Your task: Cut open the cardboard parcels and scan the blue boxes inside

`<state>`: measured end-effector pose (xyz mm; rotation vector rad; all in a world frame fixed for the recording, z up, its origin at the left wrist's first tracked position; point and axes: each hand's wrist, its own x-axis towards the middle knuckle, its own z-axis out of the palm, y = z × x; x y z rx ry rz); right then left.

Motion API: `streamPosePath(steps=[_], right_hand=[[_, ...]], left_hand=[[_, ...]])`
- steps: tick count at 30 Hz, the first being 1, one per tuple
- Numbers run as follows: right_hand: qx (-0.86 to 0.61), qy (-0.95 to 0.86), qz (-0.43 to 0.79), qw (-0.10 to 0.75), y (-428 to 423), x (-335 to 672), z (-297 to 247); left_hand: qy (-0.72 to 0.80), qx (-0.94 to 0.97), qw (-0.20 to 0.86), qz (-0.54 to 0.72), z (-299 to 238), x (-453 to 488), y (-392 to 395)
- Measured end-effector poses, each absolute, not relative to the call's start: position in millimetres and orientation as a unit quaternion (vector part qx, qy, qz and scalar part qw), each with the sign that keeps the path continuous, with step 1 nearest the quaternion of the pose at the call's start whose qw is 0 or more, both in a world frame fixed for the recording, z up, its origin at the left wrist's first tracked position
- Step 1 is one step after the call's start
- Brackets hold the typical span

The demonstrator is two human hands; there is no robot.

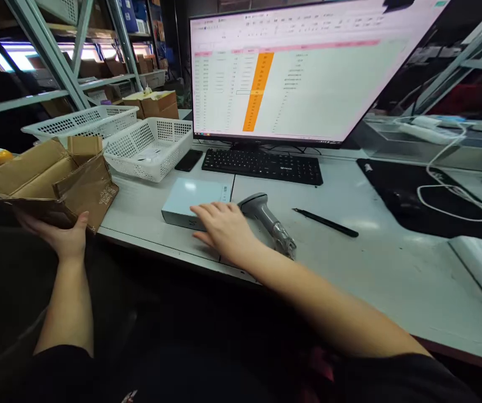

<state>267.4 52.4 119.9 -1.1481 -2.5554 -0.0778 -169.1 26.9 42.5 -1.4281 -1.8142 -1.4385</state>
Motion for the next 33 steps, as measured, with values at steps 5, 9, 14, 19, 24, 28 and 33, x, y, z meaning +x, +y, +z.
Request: streamPosePath(steps=[5, 9, 14, 19, 24, 28, 33], right_hand=[[-0.586, -0.767, 0.024, 0.261, 81.8, 354.4, 137.4], [-0.681, -0.606, 0.336, 0.235, 99.6, 393.6, 124.0], [-0.614, -0.451, 0.58, 0.29, 91.9, 385.7, 108.1], [-0.627, -0.541, 0.503, 0.249, 92.0, 385.6, 127.6], [-0.585, -0.627, 0.442, 0.262, 100.0, 380.2, 178.4], [-0.549, -0.692, 0.401, 0.243, 97.2, 363.3, 210.6], [-0.546, -0.733, 0.337, 0.225, 93.0, 359.4, 223.9]], left_hand=[[-0.623, -0.523, 0.257, -0.522, 31.6, -173.6, 22.9], [-0.633, -0.529, 0.259, -0.502, 21.7, -167.7, 20.8], [-0.62, -0.505, 0.291, -0.525, 17.2, -141.3, 15.0], [-0.485, -0.556, 0.356, -0.573, 11.1, -108.4, 7.8], [-0.517, -0.608, 0.106, -0.594, 17.8, -50.0, 16.0], [-0.544, -0.643, -0.004, -0.539, 25.4, -16.7, 26.6], [-0.556, -0.661, -0.095, -0.495, 24.8, -12.7, 34.4]])
